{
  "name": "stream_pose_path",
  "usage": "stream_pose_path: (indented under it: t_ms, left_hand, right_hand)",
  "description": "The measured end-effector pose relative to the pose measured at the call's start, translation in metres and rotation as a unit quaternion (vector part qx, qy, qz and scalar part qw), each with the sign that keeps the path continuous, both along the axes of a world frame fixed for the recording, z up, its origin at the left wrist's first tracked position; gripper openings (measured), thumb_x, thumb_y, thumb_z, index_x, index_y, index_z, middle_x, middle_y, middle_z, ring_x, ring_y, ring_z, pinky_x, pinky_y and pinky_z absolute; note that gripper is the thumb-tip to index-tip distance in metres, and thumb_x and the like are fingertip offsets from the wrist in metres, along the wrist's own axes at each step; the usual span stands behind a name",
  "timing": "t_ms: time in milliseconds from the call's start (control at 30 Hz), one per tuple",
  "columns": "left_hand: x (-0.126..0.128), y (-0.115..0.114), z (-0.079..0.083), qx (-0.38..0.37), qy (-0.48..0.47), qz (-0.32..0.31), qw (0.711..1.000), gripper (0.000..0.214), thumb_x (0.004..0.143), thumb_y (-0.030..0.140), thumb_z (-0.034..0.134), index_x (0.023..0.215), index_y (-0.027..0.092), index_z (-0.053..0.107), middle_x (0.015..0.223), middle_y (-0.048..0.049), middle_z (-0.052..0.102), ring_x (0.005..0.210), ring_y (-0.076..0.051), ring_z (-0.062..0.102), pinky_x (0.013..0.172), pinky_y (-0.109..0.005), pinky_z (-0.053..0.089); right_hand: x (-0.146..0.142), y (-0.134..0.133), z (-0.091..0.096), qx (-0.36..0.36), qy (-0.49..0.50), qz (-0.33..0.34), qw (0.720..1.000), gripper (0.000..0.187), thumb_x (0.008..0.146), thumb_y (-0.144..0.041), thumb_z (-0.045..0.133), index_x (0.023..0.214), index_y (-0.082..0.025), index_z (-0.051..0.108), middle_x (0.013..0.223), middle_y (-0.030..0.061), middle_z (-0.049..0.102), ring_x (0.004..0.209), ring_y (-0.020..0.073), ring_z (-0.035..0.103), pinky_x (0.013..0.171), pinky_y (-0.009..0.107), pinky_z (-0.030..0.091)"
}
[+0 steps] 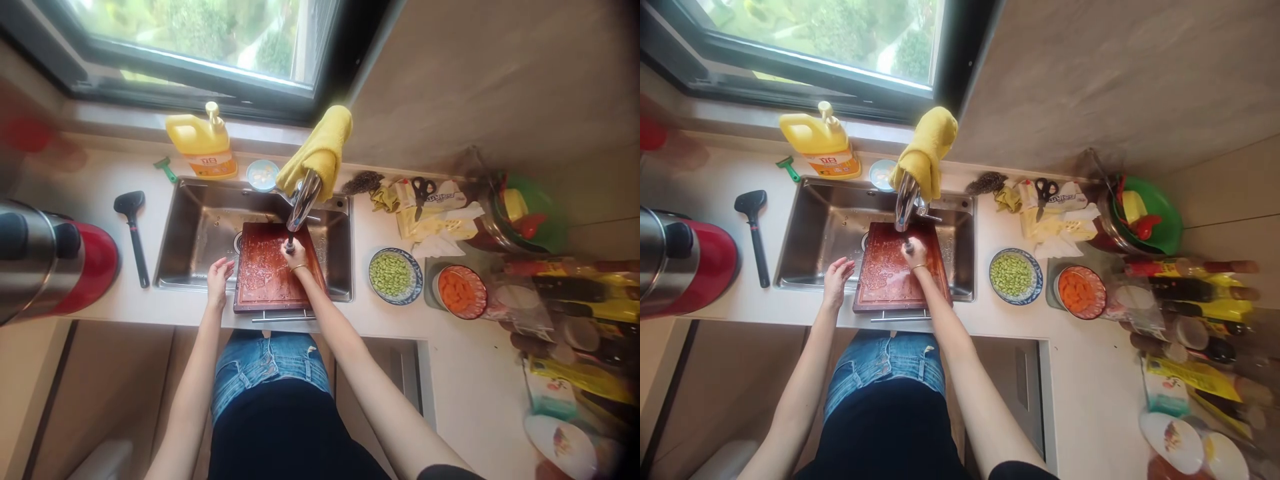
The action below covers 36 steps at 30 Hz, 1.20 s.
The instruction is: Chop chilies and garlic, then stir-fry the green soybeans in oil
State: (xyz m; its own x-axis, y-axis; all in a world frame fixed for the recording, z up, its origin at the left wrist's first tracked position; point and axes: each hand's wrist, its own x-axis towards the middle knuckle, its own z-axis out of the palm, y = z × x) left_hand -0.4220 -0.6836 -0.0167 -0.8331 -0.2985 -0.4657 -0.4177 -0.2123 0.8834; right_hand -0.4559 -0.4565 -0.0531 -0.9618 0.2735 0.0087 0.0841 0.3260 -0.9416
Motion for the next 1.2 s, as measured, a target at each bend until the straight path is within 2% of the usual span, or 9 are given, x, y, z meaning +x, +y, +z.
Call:
stream_pose_path:
  t_ms: [67, 233, 433, 533, 633, 800, 900, 1067, 1200]
  left_hand:
    - [0.002, 0.002, 0.001, 0.002, 0.001, 0.003, 1.000, 0.023, 0.080, 0.025, 0.060, 0.101, 0.018, 0.058, 0.096, -0.0071, 0.070, 0.097, -0.017, 0.068, 0.097, -0.039, 0.049]
    - [0.009, 0.007, 0.007, 0.005, 0.012, -0.004, 1.000, 0.023, 0.080, 0.026, 0.060, 0.102, 0.018, 0.058, 0.097, -0.0074, 0.070, 0.095, -0.016, 0.068, 0.096, -0.038, 0.049]
    - [0.017, 0.009, 0.008, 0.013, 0.002, -0.003, 1.000, 0.024, 0.080, 0.025, 0.060, 0.103, 0.018, 0.058, 0.096, -0.0067, 0.070, 0.093, -0.015, 0.068, 0.094, -0.036, 0.050]
    - [0.017, 0.015, 0.007, 0.017, -0.008, -0.016, 1.000, 0.024, 0.080, 0.025, 0.060, 0.102, 0.018, 0.058, 0.095, -0.0063, 0.070, 0.092, -0.016, 0.068, 0.092, -0.035, 0.051]
    - [0.017, 0.020, 0.008, 0.023, -0.026, -0.023, 0.999, 0.025, 0.078, 0.023, 0.060, 0.102, 0.017, 0.058, 0.095, -0.0063, 0.070, 0.091, -0.016, 0.068, 0.091, -0.034, 0.051]
    - [0.018, 0.020, 0.012, 0.025, -0.021, -0.026, 0.999, 0.024, 0.079, 0.022, 0.059, 0.103, 0.017, 0.057, 0.095, -0.0065, 0.071, 0.090, -0.015, 0.069, 0.089, -0.032, 0.051]
    - [0.019, 0.015, 0.013, 0.019, -0.011, -0.020, 1.000, 0.024, 0.079, 0.023, 0.060, 0.103, 0.018, 0.057, 0.093, -0.0058, 0.071, 0.090, -0.015, 0.069, 0.089, -0.033, 0.051]
    - [0.022, 0.004, 0.011, 0.009, -0.006, -0.003, 1.000, 0.024, 0.079, 0.025, 0.061, 0.102, 0.017, 0.057, 0.094, -0.0072, 0.070, 0.093, -0.016, 0.068, 0.092, -0.035, 0.051]
    - [0.024, -0.002, 0.008, 0.004, -0.007, 0.009, 1.000, 0.025, 0.079, 0.026, 0.061, 0.103, 0.018, 0.058, 0.096, -0.0076, 0.070, 0.094, -0.016, 0.068, 0.092, -0.035, 0.051]
  right_hand:
    - [0.004, 0.000, 0.002, -0.028, -0.015, 0.022, 0.999, 0.015, 0.069, -0.029, 0.060, 0.066, -0.024, 0.046, 0.068, -0.0003, 0.055, 0.066, 0.0161, 0.053, 0.071, 0.033, 0.049]
    - [0.046, -0.018, 0.012, -0.108, -0.029, 0.133, 0.985, 0.013, 0.068, -0.029, 0.061, 0.068, -0.022, 0.049, 0.070, 0.0005, 0.058, 0.066, 0.0157, 0.054, 0.069, 0.032, 0.047]
    - [0.064, 0.066, 0.033, -0.032, -0.102, 0.180, 0.978, 0.012, 0.064, -0.025, 0.062, 0.065, -0.021, 0.050, 0.066, -0.0014, 0.056, 0.062, 0.0140, 0.050, 0.065, 0.029, 0.042]
    - [0.068, 0.088, 0.039, -0.061, -0.117, 0.211, 0.969, 0.015, 0.063, -0.026, 0.064, 0.064, -0.021, 0.049, 0.064, -0.0023, 0.054, 0.060, 0.0129, 0.048, 0.063, 0.029, 0.041]
    - [0.073, 0.066, 0.038, -0.110, -0.114, 0.220, 0.963, 0.021, 0.064, -0.032, 0.066, 0.065, -0.021, 0.048, 0.063, -0.0034, 0.051, 0.058, 0.0122, 0.047, 0.061, 0.029, 0.042]
    - [0.070, -0.019, 0.031, -0.236, -0.075, 0.187, 0.950, 0.030, 0.065, -0.039, 0.069, 0.067, -0.023, 0.044, 0.067, -0.0020, 0.051, 0.061, 0.0133, 0.050, 0.061, 0.029, 0.045]
    - [0.059, -0.052, 0.028, -0.260, -0.050, 0.154, 0.952, 0.030, 0.067, -0.041, 0.068, 0.067, -0.023, 0.043, 0.069, -0.0007, 0.052, 0.062, 0.0144, 0.052, 0.061, 0.030, 0.046]
    - [0.037, -0.046, 0.029, -0.191, -0.012, 0.055, 0.980, 0.027, 0.066, -0.040, 0.067, 0.068, -0.024, 0.045, 0.071, 0.0003, 0.053, 0.065, 0.0154, 0.052, 0.065, 0.032, 0.047]
    - [0.032, -0.042, 0.041, -0.203, -0.005, 0.091, 0.975, 0.025, 0.067, -0.037, 0.068, 0.070, -0.024, 0.047, 0.073, 0.0005, 0.055, 0.067, 0.0157, 0.053, 0.065, 0.032, 0.048]
